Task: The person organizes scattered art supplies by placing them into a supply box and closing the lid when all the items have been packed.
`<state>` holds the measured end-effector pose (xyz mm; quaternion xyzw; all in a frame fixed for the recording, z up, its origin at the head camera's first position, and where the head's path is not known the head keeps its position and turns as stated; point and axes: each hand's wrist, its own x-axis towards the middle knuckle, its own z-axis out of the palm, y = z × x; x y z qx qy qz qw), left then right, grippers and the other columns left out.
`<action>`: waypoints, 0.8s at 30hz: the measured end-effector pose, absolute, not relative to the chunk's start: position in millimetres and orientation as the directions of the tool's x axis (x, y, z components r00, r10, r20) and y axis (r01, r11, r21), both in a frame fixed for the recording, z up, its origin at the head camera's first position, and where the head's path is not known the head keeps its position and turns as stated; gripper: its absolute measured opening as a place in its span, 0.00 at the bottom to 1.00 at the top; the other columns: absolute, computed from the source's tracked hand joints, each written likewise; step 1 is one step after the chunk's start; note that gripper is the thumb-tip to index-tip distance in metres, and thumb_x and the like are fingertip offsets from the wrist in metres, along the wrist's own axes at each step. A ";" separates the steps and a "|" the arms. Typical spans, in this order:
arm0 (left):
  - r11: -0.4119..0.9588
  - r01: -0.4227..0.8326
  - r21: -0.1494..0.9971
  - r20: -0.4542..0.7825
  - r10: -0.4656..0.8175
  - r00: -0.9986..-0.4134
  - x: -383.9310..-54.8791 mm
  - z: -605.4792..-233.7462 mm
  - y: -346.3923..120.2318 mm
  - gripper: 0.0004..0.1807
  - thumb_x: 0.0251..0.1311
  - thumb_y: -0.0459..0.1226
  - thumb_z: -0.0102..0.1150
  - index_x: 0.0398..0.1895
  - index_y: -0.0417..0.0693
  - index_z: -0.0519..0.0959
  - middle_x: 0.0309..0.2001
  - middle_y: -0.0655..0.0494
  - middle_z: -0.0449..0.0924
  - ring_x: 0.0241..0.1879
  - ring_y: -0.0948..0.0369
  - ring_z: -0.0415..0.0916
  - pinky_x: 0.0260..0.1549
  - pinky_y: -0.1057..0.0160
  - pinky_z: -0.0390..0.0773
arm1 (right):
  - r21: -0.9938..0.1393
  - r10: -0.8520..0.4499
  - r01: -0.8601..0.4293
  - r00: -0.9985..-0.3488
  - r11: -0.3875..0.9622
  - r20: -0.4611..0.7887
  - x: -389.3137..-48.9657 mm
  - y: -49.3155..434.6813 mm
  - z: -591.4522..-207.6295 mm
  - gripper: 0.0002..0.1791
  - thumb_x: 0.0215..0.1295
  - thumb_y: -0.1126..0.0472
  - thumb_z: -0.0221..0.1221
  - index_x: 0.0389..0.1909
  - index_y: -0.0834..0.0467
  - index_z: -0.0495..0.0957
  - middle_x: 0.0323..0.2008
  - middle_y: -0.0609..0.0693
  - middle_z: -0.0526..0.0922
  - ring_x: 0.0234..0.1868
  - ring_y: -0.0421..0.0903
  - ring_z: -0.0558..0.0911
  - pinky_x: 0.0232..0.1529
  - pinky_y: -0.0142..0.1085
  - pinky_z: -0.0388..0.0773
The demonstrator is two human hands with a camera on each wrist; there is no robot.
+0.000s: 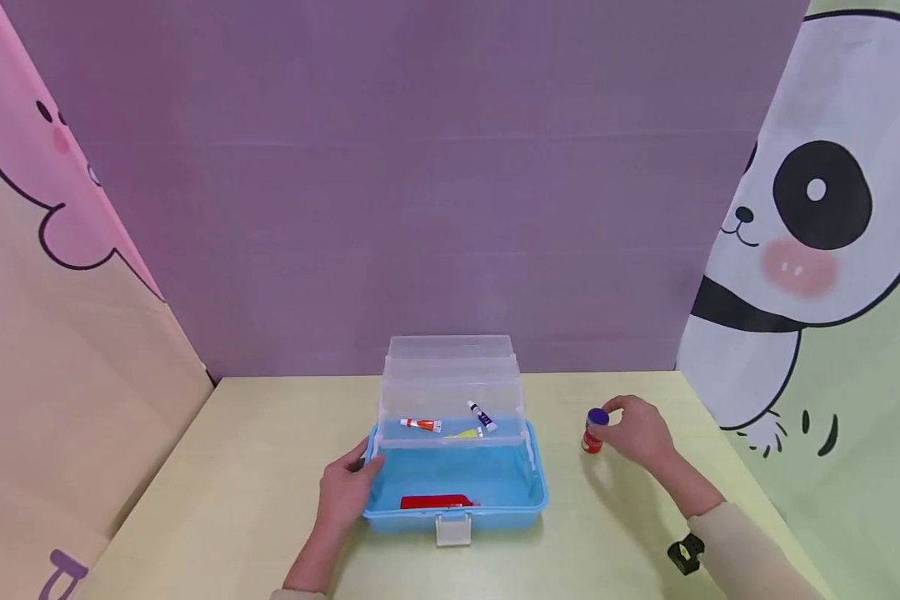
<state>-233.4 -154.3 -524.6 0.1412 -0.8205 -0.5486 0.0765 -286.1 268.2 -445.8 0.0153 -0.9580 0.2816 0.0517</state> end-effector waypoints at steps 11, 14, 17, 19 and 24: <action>0.348 -0.149 0.926 -0.032 -0.319 -0.947 -235.2 -527.7 -151.9 0.29 0.65 0.45 0.59 0.68 0.48 0.69 0.58 0.36 0.74 0.55 0.41 0.73 0.49 0.45 0.77 | -0.527 -0.030 -0.087 -0.993 0.845 0.115 -303.6 238.1 -422.1 0.22 0.54 0.50 0.69 0.43 0.61 0.79 0.42 0.57 0.81 0.38 0.53 0.77 0.28 0.38 0.75; 0.346 -0.151 0.926 -0.035 -0.321 -0.946 -234.9 -528.8 -151.3 0.29 0.65 0.46 0.59 0.68 0.49 0.69 0.58 0.36 0.74 0.55 0.41 0.73 0.49 0.45 0.77 | -0.530 -0.041 -0.102 -0.991 0.842 0.125 -307.1 229.4 -415.6 0.22 0.54 0.49 0.69 0.43 0.61 0.79 0.44 0.58 0.80 0.38 0.53 0.76 0.29 0.38 0.76; 0.343 -0.150 0.927 -0.035 -0.320 -0.947 -234.6 -529.6 -151.0 0.30 0.65 0.47 0.59 0.68 0.49 0.69 0.58 0.37 0.75 0.54 0.41 0.74 0.49 0.45 0.77 | -0.530 -0.041 -0.106 -0.990 0.841 0.133 -310.9 220.6 -409.8 0.22 0.55 0.49 0.69 0.44 0.60 0.79 0.46 0.59 0.80 0.39 0.53 0.76 0.31 0.39 0.77; 0.339 -0.148 0.929 -0.033 -0.322 -0.946 -234.4 -529.5 -150.9 0.30 0.65 0.47 0.59 0.68 0.49 0.69 0.57 0.37 0.75 0.54 0.42 0.74 0.49 0.45 0.77 | -0.533 -0.048 -0.117 -0.989 0.838 0.143 -312.9 214.5 -405.7 0.22 0.55 0.50 0.69 0.44 0.60 0.80 0.46 0.59 0.80 0.40 0.54 0.77 0.34 0.42 0.78; 0.336 -0.153 0.929 -0.035 -0.330 -0.943 -232.4 -527.3 -151.6 0.30 0.65 0.47 0.60 0.68 0.49 0.69 0.58 0.36 0.74 0.55 0.40 0.73 0.49 0.45 0.77 | -0.545 -0.065 -0.144 -0.985 0.826 0.161 -318.1 197.0 -396.3 0.22 0.57 0.50 0.68 0.45 0.62 0.80 0.46 0.58 0.80 0.45 0.57 0.78 0.39 0.47 0.80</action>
